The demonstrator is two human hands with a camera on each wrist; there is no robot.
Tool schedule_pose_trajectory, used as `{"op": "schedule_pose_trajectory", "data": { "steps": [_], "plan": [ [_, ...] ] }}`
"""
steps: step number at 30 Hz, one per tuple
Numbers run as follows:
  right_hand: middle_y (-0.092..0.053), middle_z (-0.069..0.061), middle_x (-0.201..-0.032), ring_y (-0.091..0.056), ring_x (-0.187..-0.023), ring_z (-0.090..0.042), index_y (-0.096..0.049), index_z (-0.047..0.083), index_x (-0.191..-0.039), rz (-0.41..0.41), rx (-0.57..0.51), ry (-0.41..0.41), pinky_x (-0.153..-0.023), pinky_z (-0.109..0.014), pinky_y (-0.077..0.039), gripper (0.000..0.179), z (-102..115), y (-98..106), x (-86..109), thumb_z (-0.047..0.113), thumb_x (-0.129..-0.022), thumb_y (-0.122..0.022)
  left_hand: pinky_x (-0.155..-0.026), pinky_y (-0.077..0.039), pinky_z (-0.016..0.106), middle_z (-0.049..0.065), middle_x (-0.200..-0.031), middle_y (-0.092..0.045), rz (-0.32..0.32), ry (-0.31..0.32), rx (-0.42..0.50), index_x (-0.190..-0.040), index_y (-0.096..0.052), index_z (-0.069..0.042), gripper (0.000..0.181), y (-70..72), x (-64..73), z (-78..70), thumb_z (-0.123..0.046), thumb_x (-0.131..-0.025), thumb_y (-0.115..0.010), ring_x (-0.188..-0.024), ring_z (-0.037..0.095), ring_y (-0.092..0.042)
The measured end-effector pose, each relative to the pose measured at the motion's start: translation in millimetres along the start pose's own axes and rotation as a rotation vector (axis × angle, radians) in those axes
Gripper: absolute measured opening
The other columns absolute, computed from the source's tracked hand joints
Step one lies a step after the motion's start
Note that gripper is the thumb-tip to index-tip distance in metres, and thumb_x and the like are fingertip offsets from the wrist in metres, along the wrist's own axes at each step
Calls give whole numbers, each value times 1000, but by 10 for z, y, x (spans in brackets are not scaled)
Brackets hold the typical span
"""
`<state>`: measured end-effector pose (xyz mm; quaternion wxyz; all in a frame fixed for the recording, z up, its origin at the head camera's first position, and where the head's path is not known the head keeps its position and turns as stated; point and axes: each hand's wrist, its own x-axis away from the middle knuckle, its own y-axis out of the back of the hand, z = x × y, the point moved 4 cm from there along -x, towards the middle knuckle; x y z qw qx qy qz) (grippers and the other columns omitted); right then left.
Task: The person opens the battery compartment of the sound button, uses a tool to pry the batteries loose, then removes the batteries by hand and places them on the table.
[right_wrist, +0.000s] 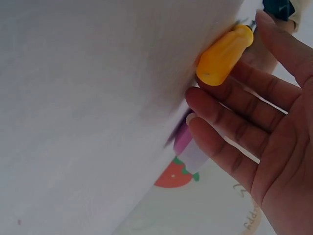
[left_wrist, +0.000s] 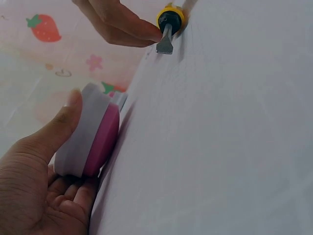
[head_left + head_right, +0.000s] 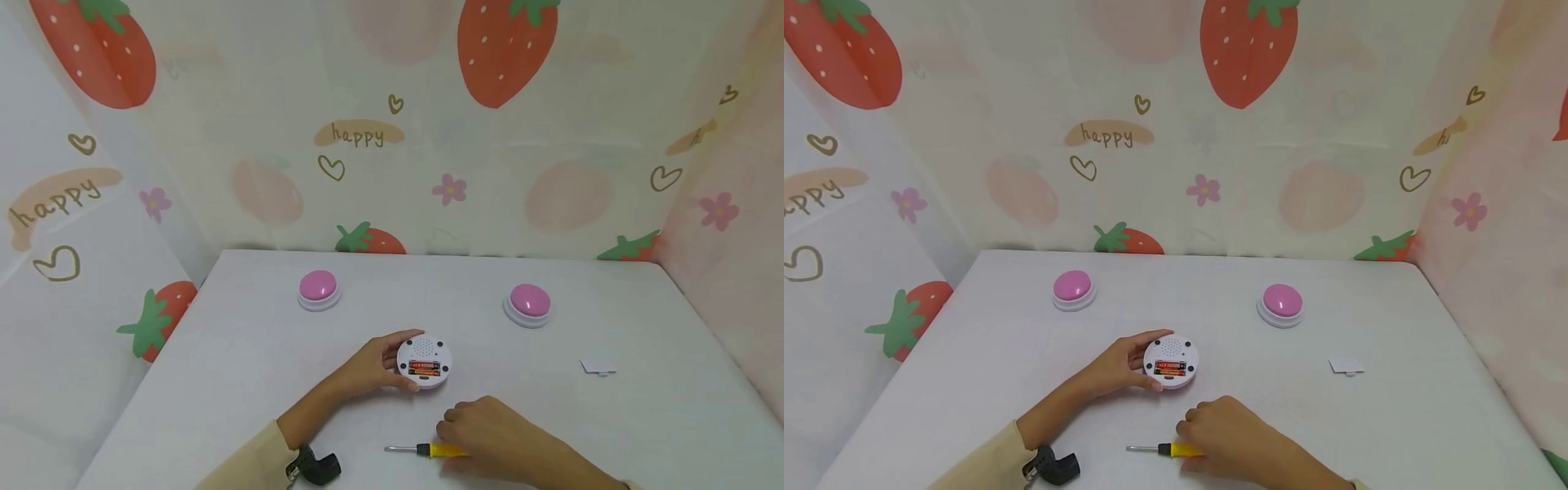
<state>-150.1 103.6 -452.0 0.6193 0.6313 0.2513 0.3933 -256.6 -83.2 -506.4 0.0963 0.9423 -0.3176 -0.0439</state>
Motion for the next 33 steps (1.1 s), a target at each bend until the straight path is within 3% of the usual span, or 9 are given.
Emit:
{"op": "schedule_pose_trajectory", "data": {
  "steps": [4,11,21,27,33],
  "plan": [
    [-55,15,-74,-43,-64,-2,-72,22,-97,1,16,10,-57,-15,-40,27,28,8,-17,47,-87,-78,-105,-47,25,3,-153,-49,1,1,-5,-153,-46,-20,89,-1,7,-16,-9,-76,-90,-136,20,-51],
    [-60,13,-75,-46,-63,-2,-72,21,-95,1,-3,6,-60,-14,-44,16,42,-1,-53,31,-88,-81,-105,-46,25,3,-154,-48,-2,14,-1,-153,-46,-20,89,-8,28,-27,-8,-76,-90,-137,20,-51],
    [-58,13,-73,-45,-62,-3,-71,19,-92,19,-48,-48,-63,-18,-47,16,-17,-1,-102,28,-86,-82,-106,-45,25,3,-154,-47,-5,3,5,-154,-45,-20,90,0,13,-22,-8,-77,-90,-138,20,-49],
    [-56,14,-70,-44,-58,-4,-68,17,-88,-14,-130,-74,-62,-19,-46,14,-64,101,-83,21,-85,-80,-107,-45,25,2,-155,-46,-4,-7,0,-154,-43,-18,92,-1,6,-40,-6,-76,-89,-139,19,-48],
    [-67,10,-75,-49,-61,-3,-70,15,-92,-34,-199,-120,-67,-23,-53,14,-140,257,-62,21,-85,-81,-107,-45,25,2,-154,-47,-4,-2,-2,-155,-43,-16,92,1,6,-30,-5,-76,-89,-138,20,-49]
  ]
}}
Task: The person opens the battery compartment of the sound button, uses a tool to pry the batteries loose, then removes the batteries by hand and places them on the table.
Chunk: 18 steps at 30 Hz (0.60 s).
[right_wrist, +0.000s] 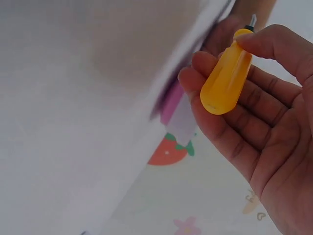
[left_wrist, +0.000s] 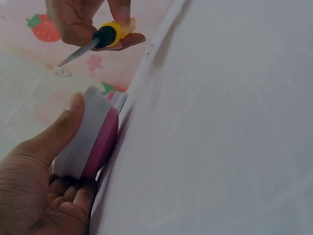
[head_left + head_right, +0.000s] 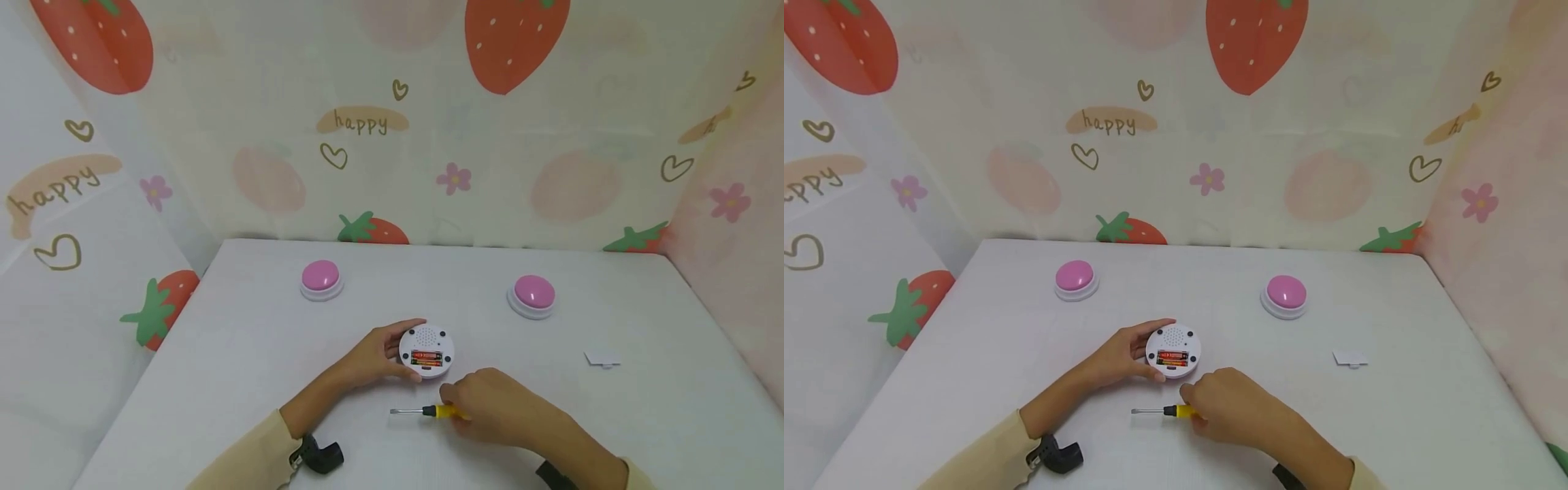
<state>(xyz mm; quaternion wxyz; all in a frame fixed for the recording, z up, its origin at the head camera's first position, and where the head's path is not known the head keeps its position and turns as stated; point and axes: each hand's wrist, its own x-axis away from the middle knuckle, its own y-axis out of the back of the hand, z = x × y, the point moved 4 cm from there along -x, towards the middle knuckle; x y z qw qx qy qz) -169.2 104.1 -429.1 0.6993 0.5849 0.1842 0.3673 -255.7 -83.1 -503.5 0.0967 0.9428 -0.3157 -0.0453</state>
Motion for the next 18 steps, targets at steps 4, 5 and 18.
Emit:
{"op": "schedule_pose_trajectory", "data": {
  "steps": [4,5,18],
  "plan": [
    [-71,10,-80,-55,-66,-3,-71,16,-96,-27,-30,-18,-72,-26,-56,15,-40,127,19,19,-85,-81,-107,-45,25,2,-155,-46,0,5,-5,-155,-43,-17,92,6,-1,16,-7,-76,-90,-139,20,-48],
    [-71,10,-81,-56,-67,-3,-72,15,-97,-35,-36,-23,-73,-27,-56,16,-50,163,25,18,-85,-81,-106,-45,25,2,-155,-46,1,6,-5,-155,-43,-18,92,8,-1,18,-7,-76,-90,-139,20,-48],
    [-72,8,-90,-59,-75,-7,-71,15,-107,-193,-47,-139,-74,-27,-58,25,-254,535,135,18,-84,-82,-106,-46,26,2,-153,-48,-4,24,29,-153,-46,-19,91,10,-4,6,-5,-75,-90,-137,19,-50]
  ]
}}
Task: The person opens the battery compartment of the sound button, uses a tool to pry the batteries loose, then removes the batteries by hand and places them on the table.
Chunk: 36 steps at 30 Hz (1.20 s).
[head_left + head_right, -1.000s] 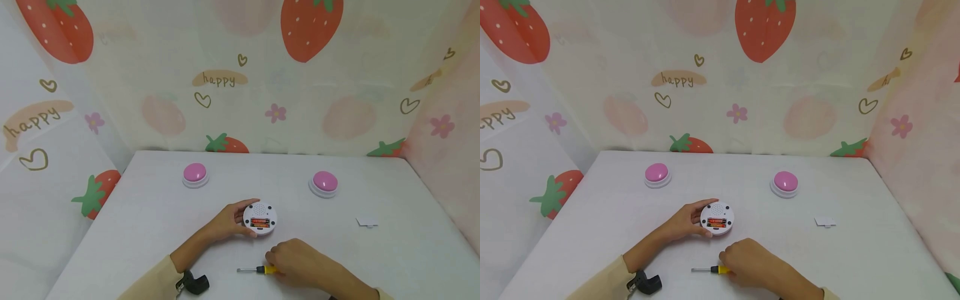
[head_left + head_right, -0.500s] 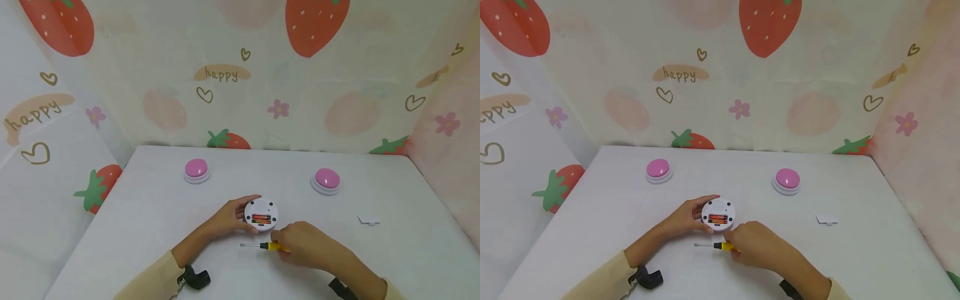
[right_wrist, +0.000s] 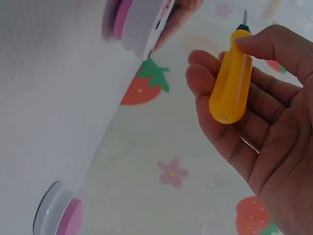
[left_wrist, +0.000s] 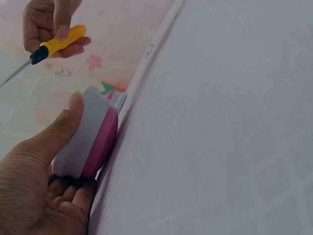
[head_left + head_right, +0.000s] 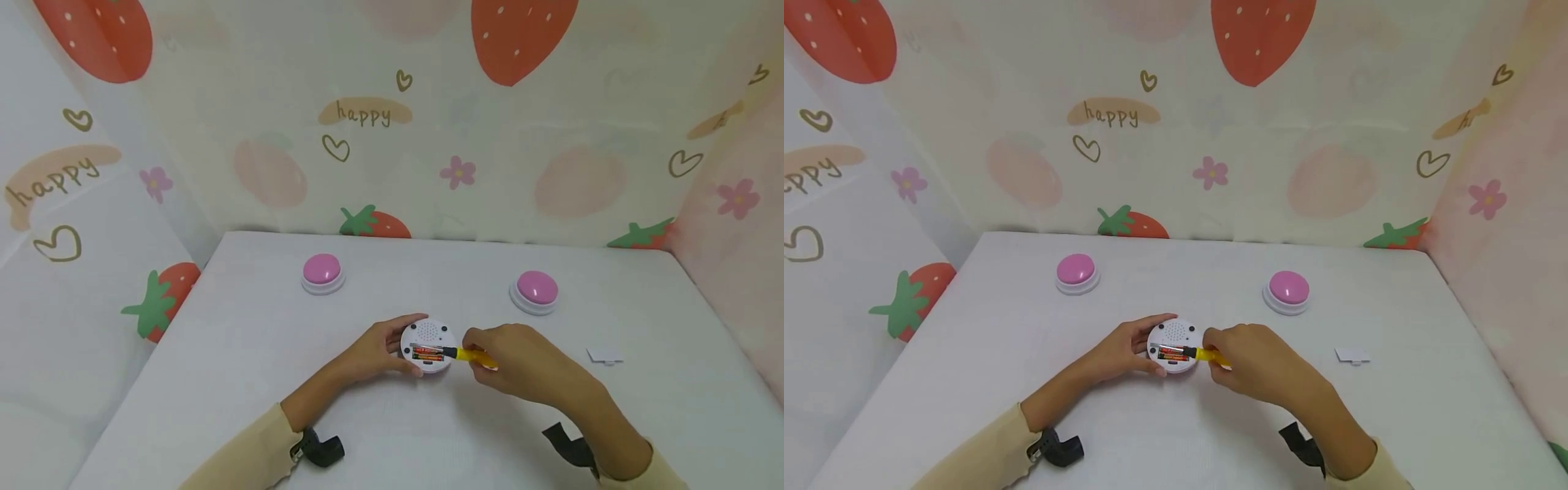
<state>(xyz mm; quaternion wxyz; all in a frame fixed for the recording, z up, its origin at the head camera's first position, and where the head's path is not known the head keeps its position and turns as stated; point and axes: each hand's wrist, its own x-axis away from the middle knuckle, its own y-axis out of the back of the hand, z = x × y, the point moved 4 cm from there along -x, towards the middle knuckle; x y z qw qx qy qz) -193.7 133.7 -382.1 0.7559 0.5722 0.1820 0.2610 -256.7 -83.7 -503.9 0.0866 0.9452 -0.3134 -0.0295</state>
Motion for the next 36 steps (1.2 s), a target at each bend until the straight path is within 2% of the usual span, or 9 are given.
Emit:
{"op": "schedule_pose_trajectory", "data": {
  "steps": [5,17,25,31,36],
  "plan": [
    [-74,5,-93,-61,-77,-10,-72,16,-108,-29,5,-51,-76,-29,-60,26,-89,49,7,19,-84,-83,-107,-46,26,2,-152,-49,3,-2,9,-153,-46,-20,91,-1,2,-3,-4,-75,-90,-136,19,-51],
    [-70,6,-91,-62,-81,-12,-70,17,-101,-97,-26,-68,-80,-35,-61,22,-257,117,33,15,-85,-83,-107,-45,27,2,-151,-50,2,-5,16,-153,-46,-20,92,-9,11,-28,-3,-74,-90,-136,20,-51],
    [-70,3,-94,-67,-90,-18,-67,15,-97,-201,-65,-43,-83,-38,-61,25,-279,143,29,4,-82,-84,-108,-45,27,2,-152,-49,-1,7,11,-153,-46,-19,91,-9,9,-9,-3,-75,-90,-138,20,-50],
    [-71,1,-100,-70,-95,-21,-70,13,-99,-290,-17,2,-83,-39,-62,29,-282,169,39,2,-78,-87,-108,-45,27,2,-152,-49,3,7,0,-153,-45,-17,93,-7,2,-7,-2,-74,-90,-138,19,-50],
    [-71,1,-99,-70,-96,-21,-71,13,-96,-313,13,35,-83,-38,-62,30,-280,173,40,1,-74,-89,-107,-45,27,3,-152,-49,0,3,-4,-154,-45,-17,93,-5,3,-2,-3,-74,-91,-138,20,-49]
  ]
}}
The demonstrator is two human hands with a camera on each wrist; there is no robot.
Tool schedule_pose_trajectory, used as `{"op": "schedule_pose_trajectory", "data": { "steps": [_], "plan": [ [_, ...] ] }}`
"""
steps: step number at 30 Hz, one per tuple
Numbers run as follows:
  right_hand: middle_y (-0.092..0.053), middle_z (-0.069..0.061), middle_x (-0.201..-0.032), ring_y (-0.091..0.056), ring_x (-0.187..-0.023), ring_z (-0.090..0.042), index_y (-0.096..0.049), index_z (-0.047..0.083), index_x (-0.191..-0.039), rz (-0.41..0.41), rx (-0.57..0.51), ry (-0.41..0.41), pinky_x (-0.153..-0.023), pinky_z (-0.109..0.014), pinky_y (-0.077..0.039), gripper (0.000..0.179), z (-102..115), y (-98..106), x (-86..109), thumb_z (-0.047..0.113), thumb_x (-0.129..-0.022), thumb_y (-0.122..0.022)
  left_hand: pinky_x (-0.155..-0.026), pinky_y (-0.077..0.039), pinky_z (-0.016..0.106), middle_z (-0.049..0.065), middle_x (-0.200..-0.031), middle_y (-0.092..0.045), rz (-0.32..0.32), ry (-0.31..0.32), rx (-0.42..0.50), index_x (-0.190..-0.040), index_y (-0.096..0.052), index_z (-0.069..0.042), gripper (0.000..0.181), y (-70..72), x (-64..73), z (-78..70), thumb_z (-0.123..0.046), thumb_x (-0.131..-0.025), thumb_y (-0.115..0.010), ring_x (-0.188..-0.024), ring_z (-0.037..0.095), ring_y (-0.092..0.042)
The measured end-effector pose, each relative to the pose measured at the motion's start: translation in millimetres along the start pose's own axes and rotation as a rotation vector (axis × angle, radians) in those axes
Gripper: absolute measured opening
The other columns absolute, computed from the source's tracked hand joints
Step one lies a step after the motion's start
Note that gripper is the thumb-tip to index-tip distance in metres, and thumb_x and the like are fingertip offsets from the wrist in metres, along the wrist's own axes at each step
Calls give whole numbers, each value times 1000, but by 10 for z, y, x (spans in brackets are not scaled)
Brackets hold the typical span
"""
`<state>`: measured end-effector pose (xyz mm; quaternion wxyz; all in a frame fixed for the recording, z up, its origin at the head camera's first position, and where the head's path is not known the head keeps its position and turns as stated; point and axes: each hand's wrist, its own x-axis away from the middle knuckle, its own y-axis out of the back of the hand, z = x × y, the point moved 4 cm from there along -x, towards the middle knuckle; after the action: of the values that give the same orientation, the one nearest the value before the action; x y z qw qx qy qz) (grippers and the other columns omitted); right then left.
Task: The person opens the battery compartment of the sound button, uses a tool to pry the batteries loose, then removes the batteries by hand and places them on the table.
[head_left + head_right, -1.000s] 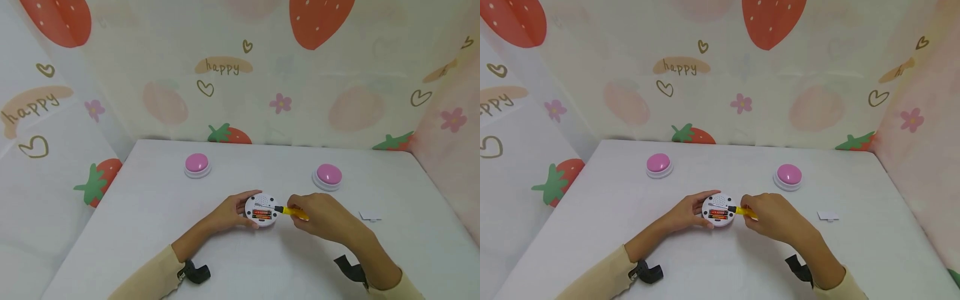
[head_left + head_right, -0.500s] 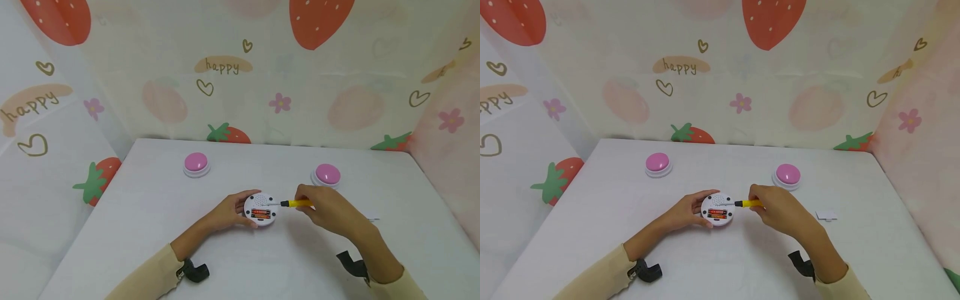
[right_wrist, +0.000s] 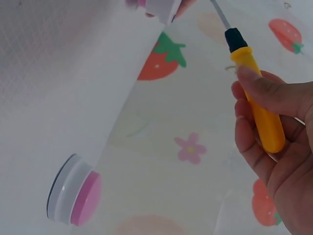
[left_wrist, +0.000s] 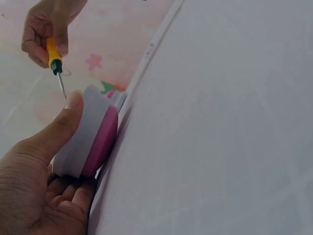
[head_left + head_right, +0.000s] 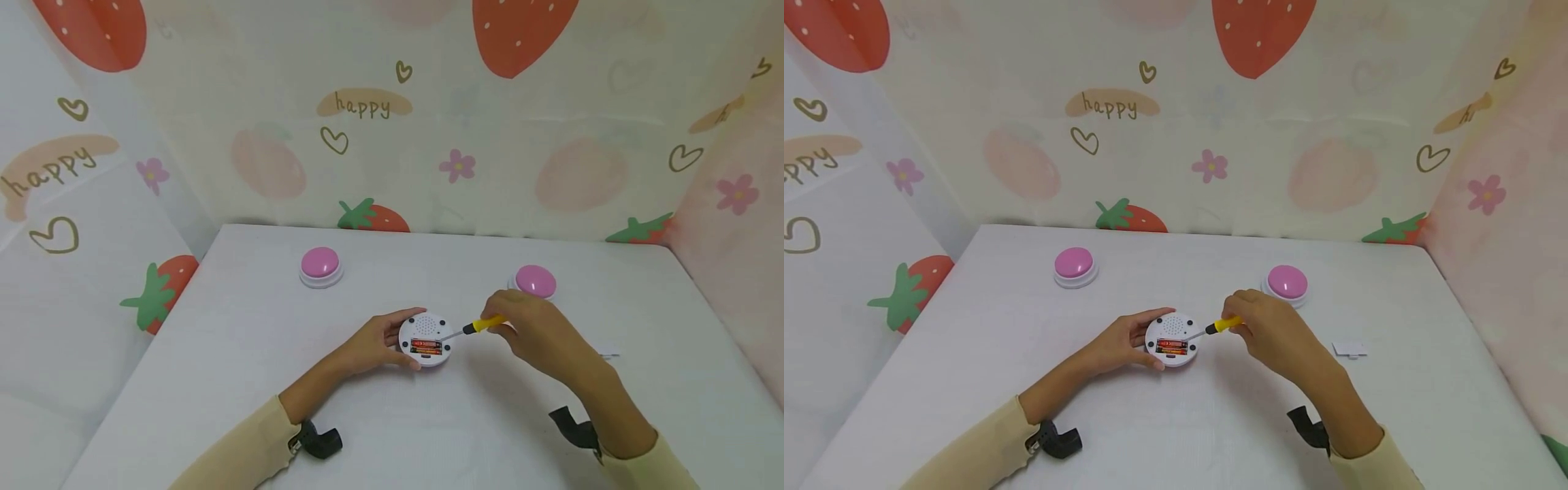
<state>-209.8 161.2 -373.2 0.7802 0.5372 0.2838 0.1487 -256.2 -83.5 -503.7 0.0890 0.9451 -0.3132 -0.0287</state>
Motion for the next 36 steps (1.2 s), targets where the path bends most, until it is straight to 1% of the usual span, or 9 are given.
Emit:
{"op": "schedule_pose_trajectory", "data": {
  "steps": [12,15,20,25,28,31,36],
  "plan": [
    [-71,1,-99,-68,-99,-21,-72,13,-93,-7,10,44,-84,-35,-61,29,27,-48,1,0,-73,-90,-107,-45,26,3,-155,-47,2,13,-2,-155,-44,-14,93,-11,8,-22,-1,-74,-90,-139,20,-48],
    [-71,1,-100,-69,-100,-20,-73,13,-95,-3,12,54,-85,-35,-61,31,36,-72,-1,-1,-73,-90,-107,-45,26,3,-155,-47,1,18,0,-155,-43,-14,93,-15,13,-27,-1,-74,-89,-139,19,-48],
    [-71,0,-105,-68,-103,-21,-72,14,-99,18,11,45,-86,-35,-61,35,52,-108,-7,-3,-73,-88,-107,-45,27,3,-154,-47,-3,18,3,-154,-44,-15,93,-14,13,-35,0,-74,-89,-138,19,-49],
    [-70,1,-104,-67,-101,-19,-74,15,-103,36,31,47,-84,-31,-61,35,66,-134,-18,2,-74,-89,-107,-46,27,3,-153,-48,-1,13,10,-154,-45,-15,93,-9,15,-37,-1,-74,-90,-138,20,-50],
    [-70,3,-100,-66,-97,-17,-76,15,-100,19,40,57,-81,-28,-61,31,74,-151,-25,4,-74,-90,-106,-46,27,4,-153,-49,0,8,6,-154,-44,-15,93,-8,15,-33,-2,-74,-90,-137,21,-50],
    [-71,3,-96,-64,-93,-16,-76,13,-96,-16,32,70,-78,-27,-60,28,79,-176,-28,4,-74,-90,-105,-47,27,6,-152,-49,1,1,3,-154,-44,-15,93,-8,15,-31,-3,-74,-90,-136,21,-51],
    [-71,3,-93,-64,-88,-16,-77,12,-93,-57,16,83,-74,-27,-60,26,66,-211,-28,2,-73,-90,-104,-48,26,6,-151,-50,1,-14,-6,-154,-44,-13,94,-3,5,-23,-2,-73,-90,-134,21,-53]
  ]
}}
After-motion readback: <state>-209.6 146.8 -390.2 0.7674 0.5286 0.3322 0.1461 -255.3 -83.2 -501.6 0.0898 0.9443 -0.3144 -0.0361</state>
